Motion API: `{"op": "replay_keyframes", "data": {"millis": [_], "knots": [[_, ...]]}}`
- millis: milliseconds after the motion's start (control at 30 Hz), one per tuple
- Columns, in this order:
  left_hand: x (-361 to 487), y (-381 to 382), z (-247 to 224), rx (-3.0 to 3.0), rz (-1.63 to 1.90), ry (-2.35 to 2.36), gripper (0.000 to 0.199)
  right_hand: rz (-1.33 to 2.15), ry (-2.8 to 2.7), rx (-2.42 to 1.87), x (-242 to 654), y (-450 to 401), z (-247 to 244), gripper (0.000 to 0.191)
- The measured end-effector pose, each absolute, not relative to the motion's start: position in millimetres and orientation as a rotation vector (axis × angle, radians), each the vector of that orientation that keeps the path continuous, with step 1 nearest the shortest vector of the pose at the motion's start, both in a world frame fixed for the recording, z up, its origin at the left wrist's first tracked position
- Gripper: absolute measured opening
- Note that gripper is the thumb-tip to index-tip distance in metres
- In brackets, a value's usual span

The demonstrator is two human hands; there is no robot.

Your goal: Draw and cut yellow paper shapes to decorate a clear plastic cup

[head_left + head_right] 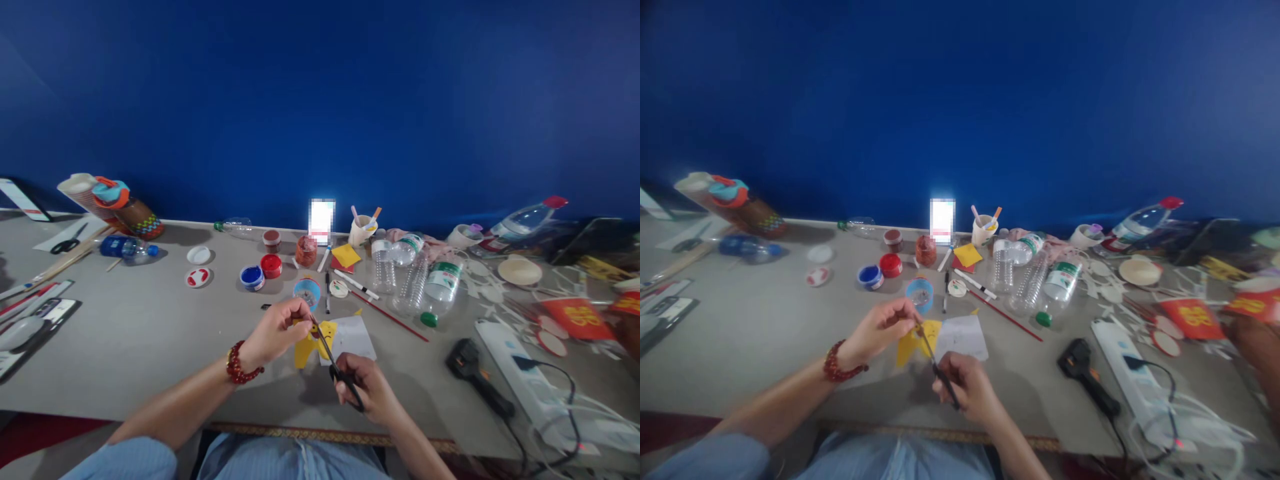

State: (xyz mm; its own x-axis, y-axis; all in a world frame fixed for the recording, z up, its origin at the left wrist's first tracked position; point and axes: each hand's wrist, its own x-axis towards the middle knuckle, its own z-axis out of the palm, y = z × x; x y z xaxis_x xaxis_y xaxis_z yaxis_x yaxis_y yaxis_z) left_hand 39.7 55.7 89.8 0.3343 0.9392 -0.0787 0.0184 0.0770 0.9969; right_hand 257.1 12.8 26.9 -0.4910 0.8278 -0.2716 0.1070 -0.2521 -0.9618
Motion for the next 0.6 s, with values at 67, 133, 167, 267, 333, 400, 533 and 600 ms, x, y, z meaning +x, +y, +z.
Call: {"op": "replay_keyframes", "data": {"millis": [67,133,167,267,333,400,533,600], "knots": [[37.1,56.5,84.9,1.323,0.877,1.025,0.009,1.792,-1.487,-1.179,256.6,12.3,24.7,0.055],[32.3,58.1,75.0,1.369,0.850,1.074,0.010,1.796,-1.496,-1.234,256.2,11.6,22.2,0.053],[29.1,59.1,68.2,1.402,0.835,1.096,0.010,1.801,-1.501,-1.263,256.1,11.2,20.6,0.052],[17.7,61.5,45.1,1.576,0.717,1.215,0.012,1.793,-1.515,-1.335,256.4,9.5,14.7,0.050],[10.3,61.9,32.4,1.632,0.681,1.267,0.011,1.783,-1.508,-1.362,257.1,8.4,10.8,0.049],[4.9,61.0,25.0,1.695,0.661,1.311,0.009,1.776,-1.473,-1.363,257.7,7.7,9.3,0.048],[1.5,57.6,23.4,1.811,0.639,1.342,0.007,1.725,-1.403,-1.228,257.8,7.7,15.1,0.048],[1.6,56.3,25.1,1.859,0.638,1.347,0.008,1.705,-1.380,-1.152,257.3,7.5,19.1,0.048]]}}
